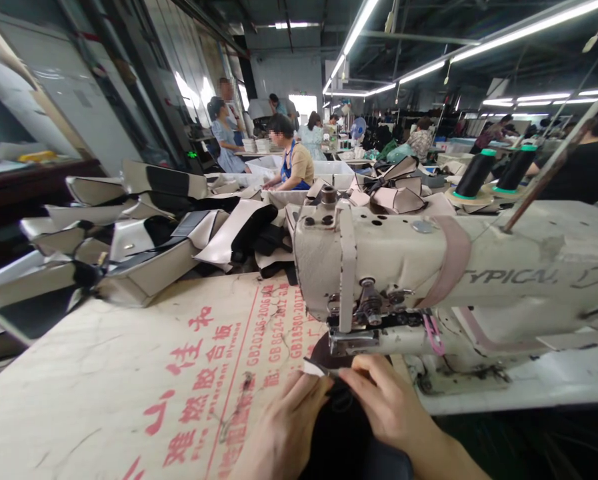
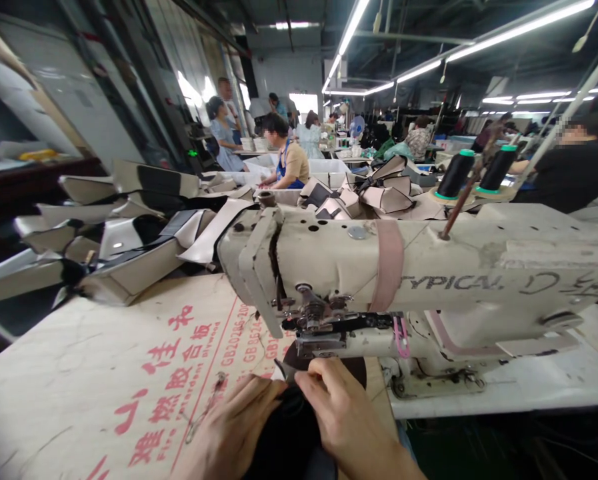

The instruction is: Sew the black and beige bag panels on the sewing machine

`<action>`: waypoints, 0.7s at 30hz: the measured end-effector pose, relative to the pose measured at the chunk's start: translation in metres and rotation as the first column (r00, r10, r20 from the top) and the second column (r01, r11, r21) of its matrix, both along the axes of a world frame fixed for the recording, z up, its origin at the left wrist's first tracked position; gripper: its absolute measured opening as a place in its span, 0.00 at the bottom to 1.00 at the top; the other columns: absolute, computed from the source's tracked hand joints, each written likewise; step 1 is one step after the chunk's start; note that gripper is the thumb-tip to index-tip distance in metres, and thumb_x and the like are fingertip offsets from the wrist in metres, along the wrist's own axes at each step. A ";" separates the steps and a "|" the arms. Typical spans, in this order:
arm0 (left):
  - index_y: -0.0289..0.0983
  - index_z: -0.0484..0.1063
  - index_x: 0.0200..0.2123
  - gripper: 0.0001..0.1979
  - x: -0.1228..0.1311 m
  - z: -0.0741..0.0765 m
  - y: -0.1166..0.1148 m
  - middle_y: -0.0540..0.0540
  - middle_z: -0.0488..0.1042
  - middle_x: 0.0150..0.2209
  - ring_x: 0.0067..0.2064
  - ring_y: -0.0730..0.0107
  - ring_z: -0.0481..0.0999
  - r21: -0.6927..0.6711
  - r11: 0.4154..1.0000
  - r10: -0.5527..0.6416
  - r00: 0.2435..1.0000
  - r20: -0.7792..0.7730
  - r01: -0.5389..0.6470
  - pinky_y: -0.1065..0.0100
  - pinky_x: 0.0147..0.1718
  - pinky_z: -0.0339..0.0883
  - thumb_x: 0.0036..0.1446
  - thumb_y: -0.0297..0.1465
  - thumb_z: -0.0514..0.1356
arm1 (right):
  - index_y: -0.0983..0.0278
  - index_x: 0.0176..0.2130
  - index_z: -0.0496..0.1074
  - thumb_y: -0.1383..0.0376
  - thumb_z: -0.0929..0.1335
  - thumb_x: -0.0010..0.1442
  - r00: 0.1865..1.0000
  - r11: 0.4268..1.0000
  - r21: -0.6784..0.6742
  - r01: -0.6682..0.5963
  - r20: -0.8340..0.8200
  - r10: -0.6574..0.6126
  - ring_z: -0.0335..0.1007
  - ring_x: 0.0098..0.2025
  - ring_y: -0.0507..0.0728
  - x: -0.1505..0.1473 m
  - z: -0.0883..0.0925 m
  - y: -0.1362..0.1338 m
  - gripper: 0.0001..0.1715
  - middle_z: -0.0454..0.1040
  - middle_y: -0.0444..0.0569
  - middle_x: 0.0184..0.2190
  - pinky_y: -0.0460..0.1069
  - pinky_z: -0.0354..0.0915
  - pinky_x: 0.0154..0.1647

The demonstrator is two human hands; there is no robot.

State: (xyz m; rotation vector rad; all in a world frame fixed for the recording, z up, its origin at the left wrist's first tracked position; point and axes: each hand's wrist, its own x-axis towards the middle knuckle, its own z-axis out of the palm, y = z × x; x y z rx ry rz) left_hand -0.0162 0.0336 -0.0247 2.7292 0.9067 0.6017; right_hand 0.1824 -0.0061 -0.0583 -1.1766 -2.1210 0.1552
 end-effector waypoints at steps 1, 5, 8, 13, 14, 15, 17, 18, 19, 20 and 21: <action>0.40 0.69 0.46 0.18 0.001 0.002 0.001 0.47 0.74 0.41 0.43 0.69 0.72 -0.009 1.000 -0.010 1.000 0.006 0.010 0.72 0.45 0.69 0.56 0.19 0.49 | 0.65 0.53 0.60 0.72 0.55 0.64 0.999 1.000 0.031 -0.003 0.039 0.002 0.62 0.42 0.56 0.000 -0.001 0.000 0.19 0.64 0.54 0.43 0.50 0.63 0.43; 0.40 0.68 0.47 0.17 0.001 0.011 0.004 0.47 0.72 0.45 0.48 0.69 0.71 -0.106 0.993 -0.050 0.999 0.010 0.050 0.71 0.49 0.66 0.58 0.22 0.48 | 0.66 0.47 0.65 0.72 0.54 0.64 0.989 1.000 0.026 0.004 0.147 -0.008 0.61 0.39 0.56 -0.001 0.002 -0.002 0.17 0.66 0.52 0.38 0.50 0.62 0.41; 0.41 0.67 0.49 0.16 0.002 0.015 0.005 0.46 0.71 0.46 0.51 0.68 0.68 -0.213 0.975 -0.057 0.998 0.028 0.062 0.68 0.52 0.63 0.60 0.24 0.48 | 0.66 0.44 0.66 0.73 0.55 0.63 0.988 0.998 -0.067 0.020 0.156 -0.009 0.61 0.39 0.56 -0.002 0.007 -0.003 0.15 0.66 0.51 0.37 0.50 0.62 0.41; 0.42 0.72 0.41 0.12 0.004 0.020 0.011 0.49 0.73 0.40 0.43 0.71 0.72 -0.413 0.911 0.044 0.995 0.091 -0.003 0.71 0.44 0.66 0.61 0.29 0.50 | 0.65 0.44 0.65 0.74 0.56 0.63 0.999 0.986 -0.163 -0.022 0.038 0.029 0.61 0.41 0.56 -0.002 0.008 -0.001 0.14 0.66 0.50 0.38 0.51 0.62 0.44; 0.41 0.73 0.39 0.11 0.003 0.020 0.012 0.49 0.73 0.37 0.41 0.71 0.72 -0.435 0.900 0.067 0.993 0.097 -0.018 0.71 0.42 0.67 0.61 0.30 0.50 | 0.65 0.43 0.65 0.75 0.56 0.63 1.000 0.986 -0.165 -0.023 0.010 0.025 0.61 0.41 0.56 -0.003 0.008 0.000 0.14 0.66 0.50 0.38 0.51 0.62 0.43; 0.41 0.74 0.38 0.11 0.001 0.019 0.012 0.48 0.72 0.36 0.39 0.71 0.72 -0.453 0.891 0.085 0.991 0.106 -0.028 0.71 0.41 0.67 0.61 0.32 0.51 | 0.65 0.43 0.65 0.75 0.55 0.63 1.000 0.985 -0.170 -0.020 -0.012 0.018 0.61 0.41 0.56 -0.003 0.007 0.000 0.14 0.66 0.50 0.38 0.51 0.62 0.43; 0.41 0.74 0.39 0.12 -0.008 0.014 0.011 0.48 0.72 0.38 0.41 0.70 0.72 -0.495 0.868 0.108 0.986 0.125 -0.032 0.70 0.43 0.67 0.61 0.34 0.51 | 0.65 0.42 0.65 0.74 0.55 0.63 0.999 0.985 -0.173 -0.013 -0.036 0.007 0.61 0.40 0.56 -0.005 0.008 0.002 0.14 0.66 0.49 0.37 0.51 0.62 0.42; 0.42 0.74 0.42 0.13 -0.013 0.009 0.009 0.47 0.72 0.42 0.45 0.68 0.71 -0.521 0.853 0.121 0.984 0.130 -0.036 0.68 0.47 0.66 0.61 0.35 0.51 | 0.65 0.41 0.65 0.74 0.55 0.63 0.999 0.986 -0.168 -0.013 -0.040 0.006 0.61 0.40 0.56 -0.006 0.008 0.002 0.13 0.66 0.49 0.37 0.51 0.62 0.41; 0.44 0.72 0.46 0.14 -0.019 0.003 0.007 0.47 0.71 0.48 0.50 0.67 0.69 -0.550 0.834 0.137 0.982 0.129 -0.044 0.66 0.50 0.63 0.61 0.36 0.51 | 0.65 0.41 0.65 0.74 0.55 0.63 0.999 0.987 -0.161 -0.016 -0.042 0.010 0.61 0.40 0.56 -0.007 0.009 0.003 0.13 0.66 0.49 0.37 0.51 0.62 0.41; 0.45 0.69 0.50 0.16 -0.025 -0.004 0.003 0.48 0.68 0.53 0.54 0.65 0.66 -0.578 0.814 0.161 0.979 0.124 -0.060 0.64 0.54 0.60 0.61 0.37 0.50 | 0.65 0.40 0.65 0.74 0.55 0.63 0.999 0.988 -0.152 -0.022 -0.040 0.016 0.61 0.40 0.56 -0.008 0.010 0.003 0.13 0.66 0.49 0.36 0.51 0.62 0.41; 0.46 0.65 0.53 0.18 -0.029 -0.010 0.000 0.49 0.66 0.56 0.57 0.65 0.63 -0.600 0.796 0.198 0.973 0.122 -0.086 0.63 0.56 0.58 0.61 0.37 0.49 | 0.65 0.39 0.65 0.74 0.55 0.63 0.999 0.989 -0.144 -0.027 -0.036 0.022 0.61 0.40 0.56 -0.009 0.011 0.003 0.13 0.67 0.49 0.37 0.51 0.61 0.41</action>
